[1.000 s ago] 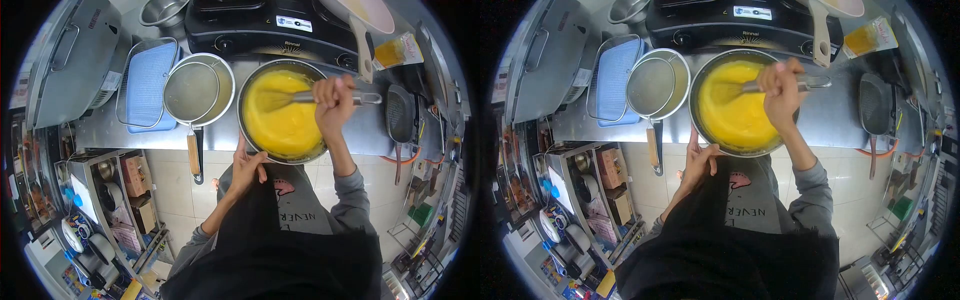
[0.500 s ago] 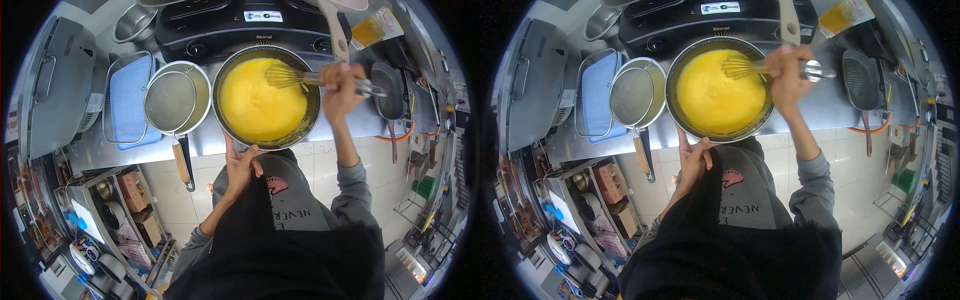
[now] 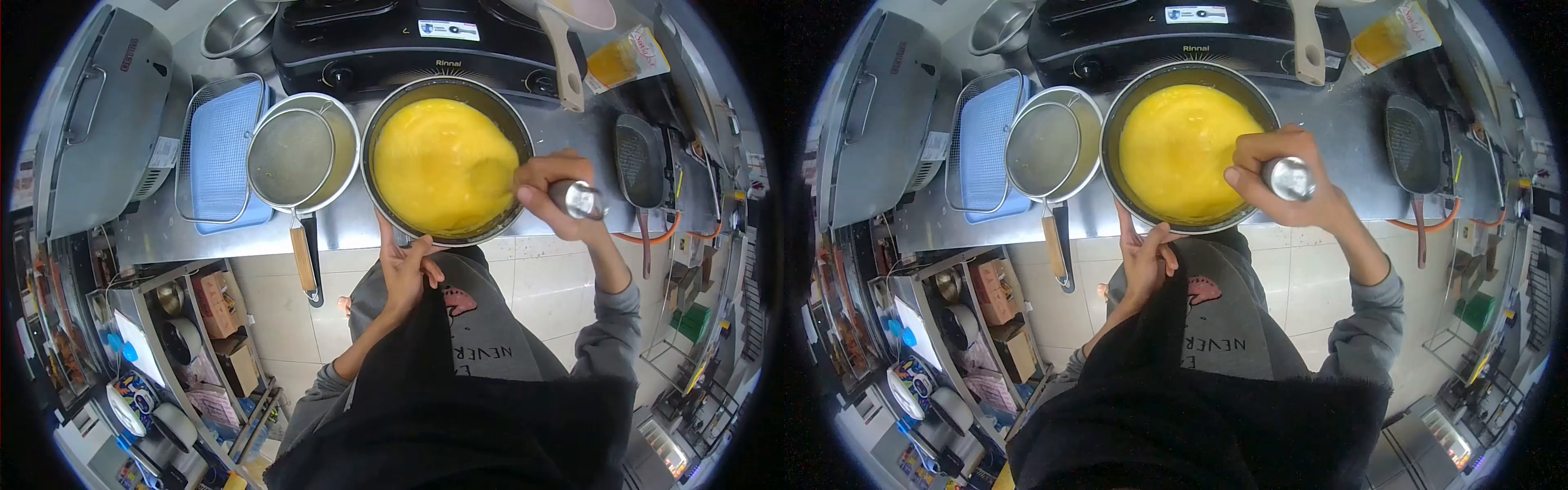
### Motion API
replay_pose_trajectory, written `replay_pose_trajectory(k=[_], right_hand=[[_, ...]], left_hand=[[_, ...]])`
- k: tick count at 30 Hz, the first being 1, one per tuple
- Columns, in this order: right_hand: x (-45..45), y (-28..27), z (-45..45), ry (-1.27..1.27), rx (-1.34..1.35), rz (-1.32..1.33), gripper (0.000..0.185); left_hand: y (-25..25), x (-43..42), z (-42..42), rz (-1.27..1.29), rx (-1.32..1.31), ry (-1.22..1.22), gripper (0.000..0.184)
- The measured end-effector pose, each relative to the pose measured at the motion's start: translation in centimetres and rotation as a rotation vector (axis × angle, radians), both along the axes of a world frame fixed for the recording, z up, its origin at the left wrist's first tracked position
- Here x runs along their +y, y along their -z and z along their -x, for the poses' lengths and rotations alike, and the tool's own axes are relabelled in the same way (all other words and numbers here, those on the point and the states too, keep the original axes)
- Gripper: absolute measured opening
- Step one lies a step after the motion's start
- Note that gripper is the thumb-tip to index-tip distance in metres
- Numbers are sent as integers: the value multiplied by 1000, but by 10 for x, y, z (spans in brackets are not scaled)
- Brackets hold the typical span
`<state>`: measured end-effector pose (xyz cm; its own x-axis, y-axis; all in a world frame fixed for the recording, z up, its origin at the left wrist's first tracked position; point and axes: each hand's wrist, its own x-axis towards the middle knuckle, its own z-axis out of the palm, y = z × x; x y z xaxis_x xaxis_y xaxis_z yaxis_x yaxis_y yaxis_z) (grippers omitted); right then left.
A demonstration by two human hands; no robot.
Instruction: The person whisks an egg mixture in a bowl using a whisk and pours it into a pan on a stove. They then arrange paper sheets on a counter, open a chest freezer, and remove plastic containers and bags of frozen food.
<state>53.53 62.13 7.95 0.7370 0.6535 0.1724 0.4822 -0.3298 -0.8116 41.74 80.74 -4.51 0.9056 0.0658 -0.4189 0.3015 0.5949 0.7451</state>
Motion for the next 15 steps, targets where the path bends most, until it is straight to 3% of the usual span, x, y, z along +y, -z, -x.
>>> replay_pose_trajectory(k=[1, 3, 5, 8, 10, 15], right_hand=[[2, 1, -4, -3, -3, 0, 29], [11, 6, -18, 15, -255, -75, 29], [29, 25, -38, 141, -253, -487, 23], [50, 24, -51, 190, -205, -555, 23], [62, 25, -54, 15, 112, -1026, 24], [57, 10, -57, 21, 369, -1075, 28]], left_hand=[[1, -1, 1, 3, -22, -14, 83], [5, -1, 2, 3, -45, -28, 83], [7, 0, 3, 15, -104, -14, 82], [2, 3, 2, -56, -51, 39, 82], [-2, 2, 1, -58, -55, 20, 82], [2, 1, 1, 1, -69, -25, 83]])
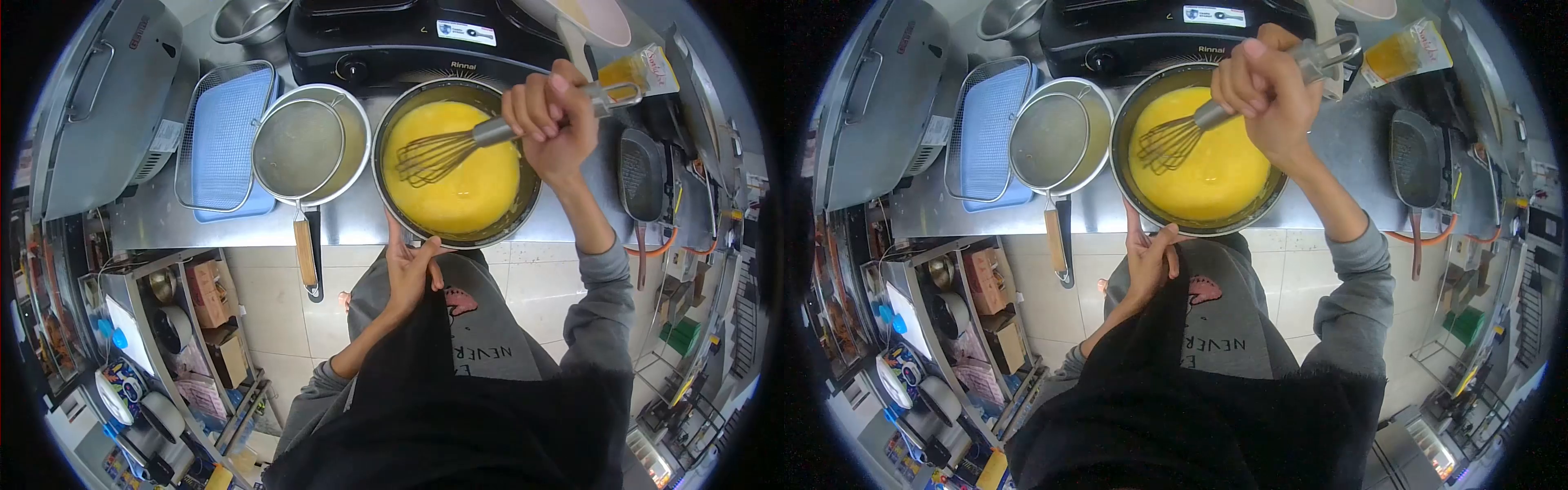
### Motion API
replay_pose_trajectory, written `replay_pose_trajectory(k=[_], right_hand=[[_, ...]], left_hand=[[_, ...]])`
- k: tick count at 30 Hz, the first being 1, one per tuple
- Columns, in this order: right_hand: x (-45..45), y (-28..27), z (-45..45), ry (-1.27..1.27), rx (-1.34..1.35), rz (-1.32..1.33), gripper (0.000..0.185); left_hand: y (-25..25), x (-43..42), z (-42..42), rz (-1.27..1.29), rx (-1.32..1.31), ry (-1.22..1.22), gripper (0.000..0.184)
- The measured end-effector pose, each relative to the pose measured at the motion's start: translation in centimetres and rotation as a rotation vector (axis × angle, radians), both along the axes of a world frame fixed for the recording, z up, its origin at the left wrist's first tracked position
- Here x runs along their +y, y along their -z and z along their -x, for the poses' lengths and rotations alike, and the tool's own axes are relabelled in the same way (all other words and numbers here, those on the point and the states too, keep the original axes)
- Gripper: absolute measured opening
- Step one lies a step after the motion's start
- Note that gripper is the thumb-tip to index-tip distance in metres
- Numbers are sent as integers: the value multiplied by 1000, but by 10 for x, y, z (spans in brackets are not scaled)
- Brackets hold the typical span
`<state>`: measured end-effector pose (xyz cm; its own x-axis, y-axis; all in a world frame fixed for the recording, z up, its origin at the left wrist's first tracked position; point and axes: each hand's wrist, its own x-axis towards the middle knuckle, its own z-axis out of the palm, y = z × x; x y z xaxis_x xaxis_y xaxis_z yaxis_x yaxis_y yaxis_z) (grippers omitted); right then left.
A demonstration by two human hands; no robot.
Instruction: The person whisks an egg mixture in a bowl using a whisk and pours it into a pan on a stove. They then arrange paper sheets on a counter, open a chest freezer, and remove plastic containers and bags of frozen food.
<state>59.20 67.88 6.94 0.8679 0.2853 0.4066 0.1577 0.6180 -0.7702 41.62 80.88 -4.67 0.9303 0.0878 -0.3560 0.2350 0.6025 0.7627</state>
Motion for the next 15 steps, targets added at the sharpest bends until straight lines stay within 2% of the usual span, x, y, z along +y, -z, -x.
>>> replay_pose_trajectory(k=[2, 6, 8, 10, 12, 14, 15], right_hand=[[-1, -11, 1, -65, -126, 102, 28], [-2, -25, 1, -35, -280, 242, 28], [-10, -28, 0, 149, -430, 631, 28], [-22, -23, 3, 164, -337, 704, 28], [-42, -11, 3, 70, -154, 615, 28], [-55, -14, 15, 132, -118, 613, 29], [-60, -17, 21, 130, -57, 530, 30]], left_hand=[[-4, 4, 0, -39, 48, 96, 84], [-5, 4, -1, -29, 50, 90, 85], [-6, 3, 0, -28, 64, 76, 84], [-5, 0, 0, -12, 53, 45, 84], [-5, -1, -1, 7, 44, 10, 84], [-9, -1, -2, 37, 98, 16, 84], [-9, -1, -2, 39, 100, 11, 84]])
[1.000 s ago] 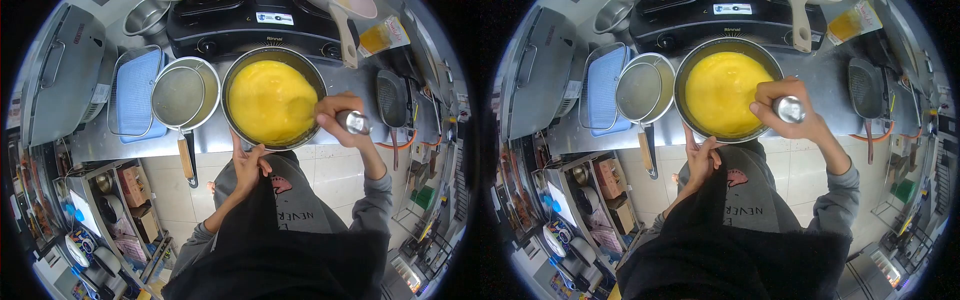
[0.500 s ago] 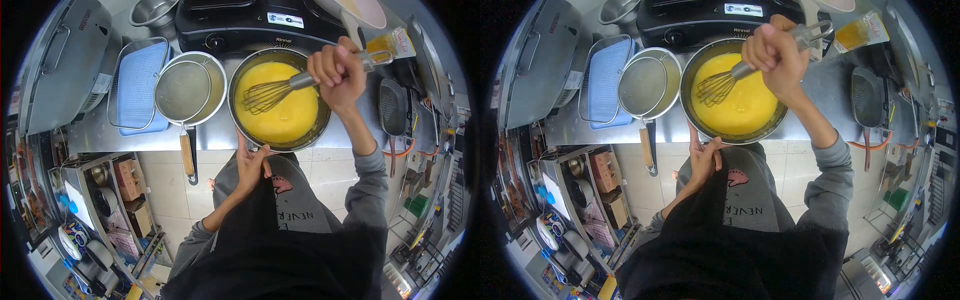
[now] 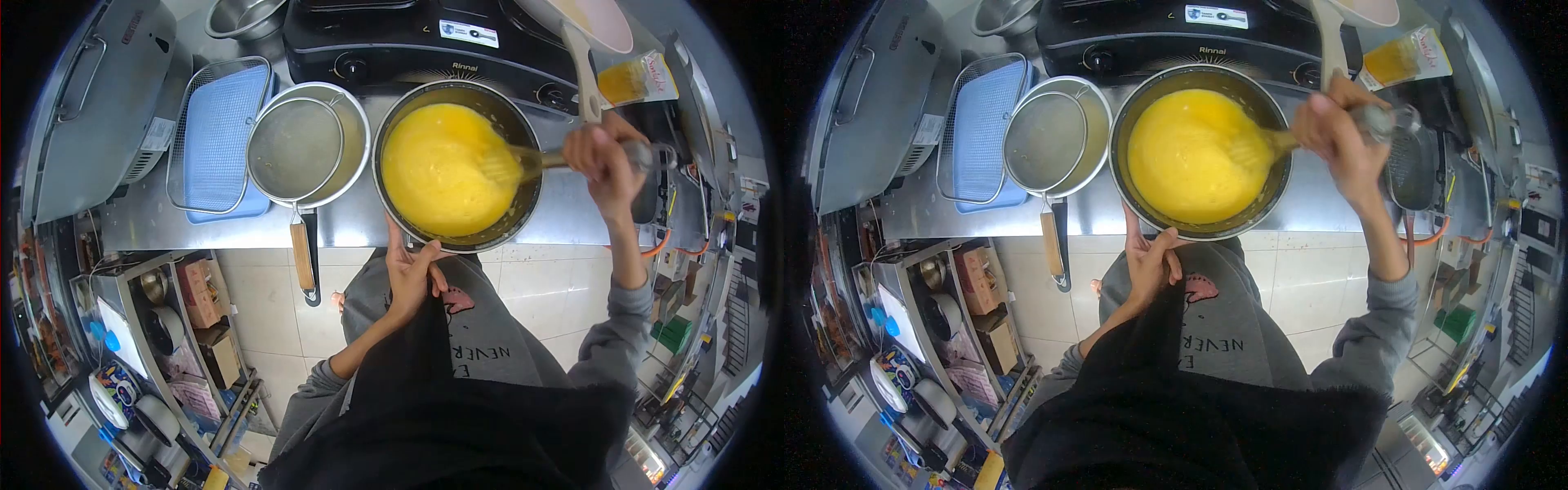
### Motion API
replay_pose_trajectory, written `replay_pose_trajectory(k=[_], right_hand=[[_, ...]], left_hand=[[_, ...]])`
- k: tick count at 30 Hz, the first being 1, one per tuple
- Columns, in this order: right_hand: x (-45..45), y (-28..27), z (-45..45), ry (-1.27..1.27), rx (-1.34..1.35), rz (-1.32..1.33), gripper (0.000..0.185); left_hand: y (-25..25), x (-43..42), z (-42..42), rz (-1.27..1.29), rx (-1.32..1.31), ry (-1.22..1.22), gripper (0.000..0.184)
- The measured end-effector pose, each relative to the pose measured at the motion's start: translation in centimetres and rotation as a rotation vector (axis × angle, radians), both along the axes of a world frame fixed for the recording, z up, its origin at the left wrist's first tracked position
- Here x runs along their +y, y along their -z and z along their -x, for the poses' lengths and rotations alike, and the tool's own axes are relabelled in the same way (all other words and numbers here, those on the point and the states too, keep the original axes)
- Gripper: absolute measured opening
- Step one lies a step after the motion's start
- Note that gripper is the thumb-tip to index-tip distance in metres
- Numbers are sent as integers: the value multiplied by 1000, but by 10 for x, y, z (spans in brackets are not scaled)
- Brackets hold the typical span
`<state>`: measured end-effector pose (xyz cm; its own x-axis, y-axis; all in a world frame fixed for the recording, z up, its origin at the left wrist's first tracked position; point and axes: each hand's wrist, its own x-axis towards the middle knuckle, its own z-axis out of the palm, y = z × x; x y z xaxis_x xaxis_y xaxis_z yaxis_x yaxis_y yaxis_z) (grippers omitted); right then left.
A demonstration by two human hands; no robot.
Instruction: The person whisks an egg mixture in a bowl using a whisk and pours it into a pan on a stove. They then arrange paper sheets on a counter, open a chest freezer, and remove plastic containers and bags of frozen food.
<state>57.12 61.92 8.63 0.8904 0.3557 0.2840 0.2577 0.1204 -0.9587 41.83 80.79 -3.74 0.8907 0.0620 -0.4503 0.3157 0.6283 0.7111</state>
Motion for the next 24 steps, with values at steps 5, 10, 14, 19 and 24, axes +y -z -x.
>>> replay_pose_trajectory(k=[5, 10, 14, 19, 24], right_hand=[[-1, 3, 21, 66, 129, -60, 30], [10, 16, 6, 136, -82, -68, 28], [17, 5, -8, 103, -245, -142, 27], [34, 50, -18, 252, -190, -318, 26], [21, 72, 30, 195, 108, -568, 30]], left_hand=[[2, 2, 1, -3, -14, 17, 84], [1, 5, 1, -43, -13, 60, 84], [1, 5, 1, -23, 18, 72, 83], [2, 5, 0, 8, 8, 94, 84], [0, 9, -6, -30, 27, 99, 87]])
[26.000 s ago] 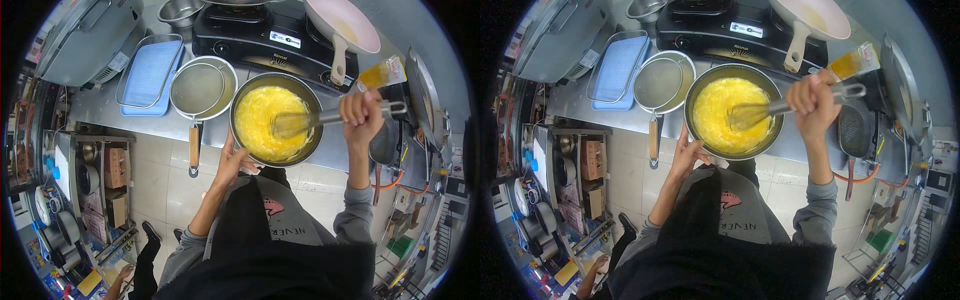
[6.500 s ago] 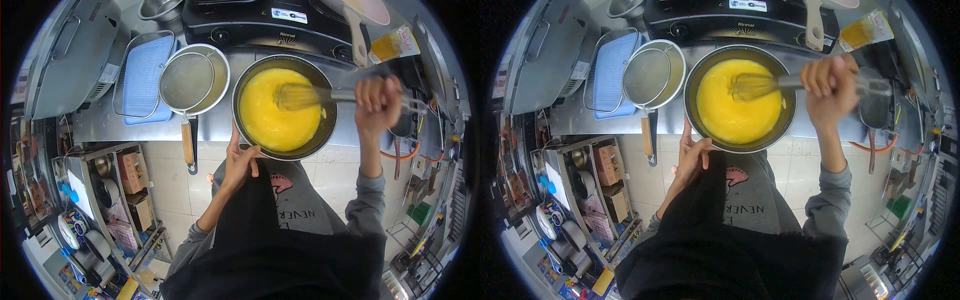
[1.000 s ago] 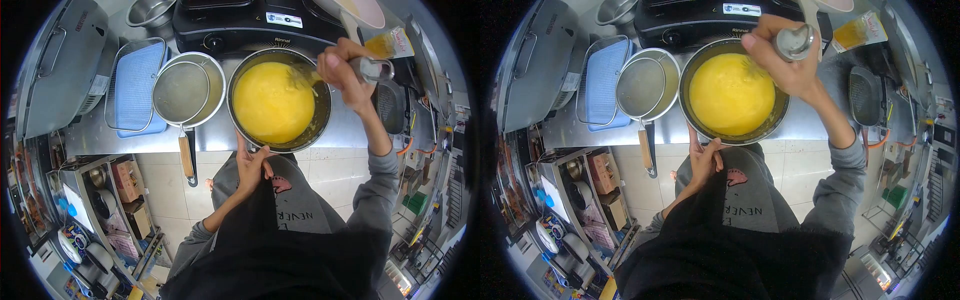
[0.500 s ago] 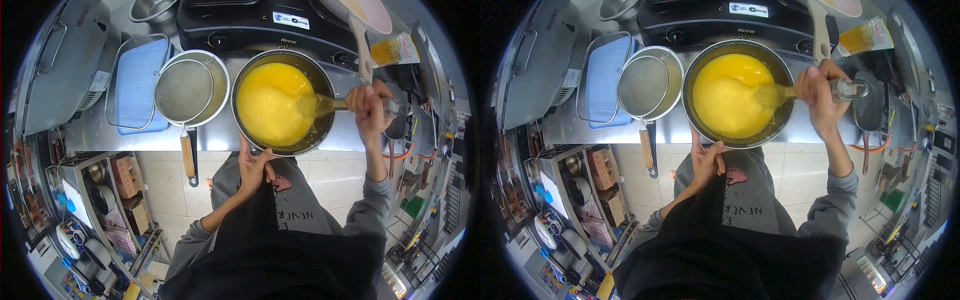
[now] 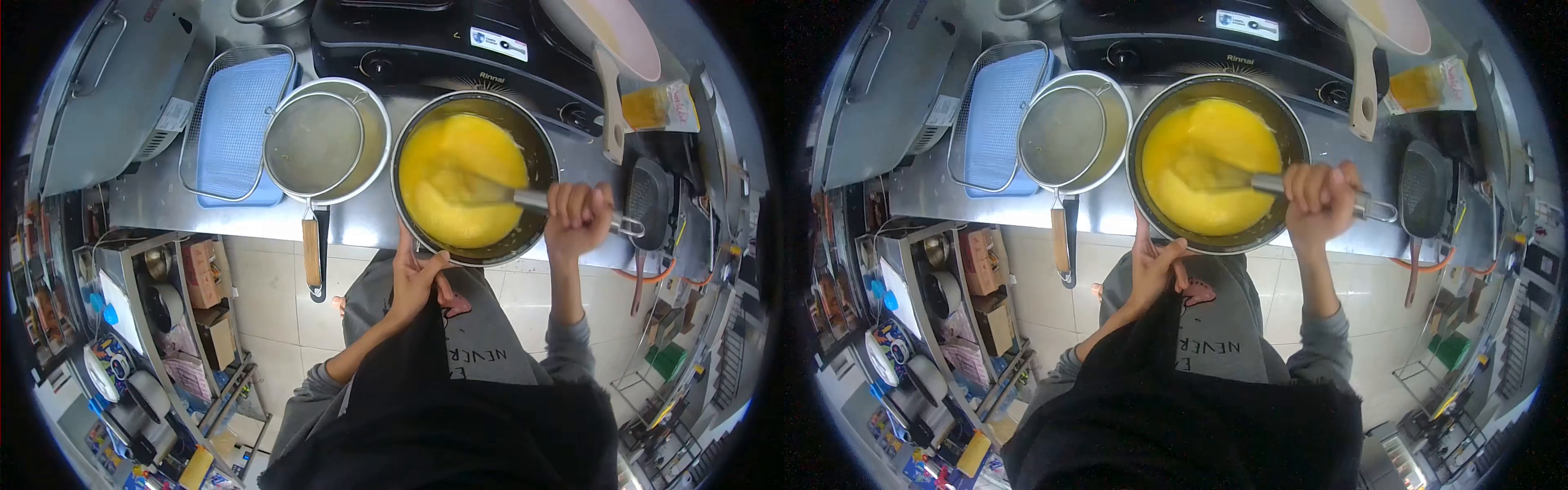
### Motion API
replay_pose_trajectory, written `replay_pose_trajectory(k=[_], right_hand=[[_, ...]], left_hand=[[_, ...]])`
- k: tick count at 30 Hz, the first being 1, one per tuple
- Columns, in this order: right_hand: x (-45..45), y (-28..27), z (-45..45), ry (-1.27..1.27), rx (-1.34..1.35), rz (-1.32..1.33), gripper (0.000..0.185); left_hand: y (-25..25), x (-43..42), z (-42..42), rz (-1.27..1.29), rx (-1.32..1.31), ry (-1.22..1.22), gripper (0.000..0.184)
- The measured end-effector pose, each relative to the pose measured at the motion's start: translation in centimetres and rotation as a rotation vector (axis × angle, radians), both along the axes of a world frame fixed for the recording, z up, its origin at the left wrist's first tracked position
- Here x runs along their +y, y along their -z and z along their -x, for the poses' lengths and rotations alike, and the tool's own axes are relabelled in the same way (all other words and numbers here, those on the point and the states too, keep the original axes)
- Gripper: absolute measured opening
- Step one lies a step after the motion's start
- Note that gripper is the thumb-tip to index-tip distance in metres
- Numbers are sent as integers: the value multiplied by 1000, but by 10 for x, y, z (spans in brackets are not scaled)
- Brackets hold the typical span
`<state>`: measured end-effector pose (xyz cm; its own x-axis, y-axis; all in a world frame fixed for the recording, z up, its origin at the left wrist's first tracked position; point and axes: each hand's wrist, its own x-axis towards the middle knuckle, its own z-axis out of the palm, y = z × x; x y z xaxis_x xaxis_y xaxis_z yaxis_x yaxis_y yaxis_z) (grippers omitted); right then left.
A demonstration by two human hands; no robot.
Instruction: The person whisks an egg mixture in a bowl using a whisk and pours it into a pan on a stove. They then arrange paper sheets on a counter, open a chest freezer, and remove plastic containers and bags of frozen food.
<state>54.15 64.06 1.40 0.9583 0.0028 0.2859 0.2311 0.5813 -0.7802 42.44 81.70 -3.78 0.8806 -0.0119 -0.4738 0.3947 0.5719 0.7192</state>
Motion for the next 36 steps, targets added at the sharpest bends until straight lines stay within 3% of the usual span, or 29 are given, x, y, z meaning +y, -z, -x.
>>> replay_pose_trajectory(k=[3, 5, 7, 8, 11, 16, 19, 21, 24, 25, 27, 28, 29, 31, 36], right_hand=[[-20, -5, -5, 152, 184, -21, 31], [-28, -5, -9, 225, 148, -81, 33], [-32, 11, -3, 455, 81, -231, 35], [-21, 23, 4, 475, 196, -114, 35], [-35, 4, 6, 345, 333, -124, 36], [-36, 18, -9, 498, 207, -263, 35], [-39, -2, -8, 303, 252, -138, 33], [-39, 0, -9, 398, 211, -218, 31], [-10, 15, 1, 434, 360, -155, 30], [-10, 11, 6, 446, 348, -161, 30], [-19, -1, 12, 103, 244, -24, 29], [-25, -11, 15, 81, 203, 57, 29], [-30, -19, 14, 106, 173, 61, 29], [-37, -30, 14, 117, -5, 316, 27], [-15, 8, -10, 224, -249, 152, 24]], left_hand=[[2, 1, 7, 31, 16, 8, 88], [5, 2, 6, 9, -17, 25, 86], [0, 0, 6, 11, -19, 17, 87], [-2, 1, 2, 14, -30, 16, 87], [5, 1, 6, 9, -48, 24, 87], [5, 1, 6, 38, -62, 15, 87], [7, 1, 10, 28, -24, 44, 87], [8, -1, 8, 37, -33, 2, 86], [4, 0, 7, 28, -37, 16, 87], [6, -1, 10, 27, -49, 29, 87], [13, -4, 12, 66, -11, -6, 88], [12, -5, 11, 53, -73, -7, 88], [13, -7, 9, 63, -103, 16, 88], [12, -7, 10, 23, -79, -41, 88], [6, -8, 9, -17, -110, -30, 85]])
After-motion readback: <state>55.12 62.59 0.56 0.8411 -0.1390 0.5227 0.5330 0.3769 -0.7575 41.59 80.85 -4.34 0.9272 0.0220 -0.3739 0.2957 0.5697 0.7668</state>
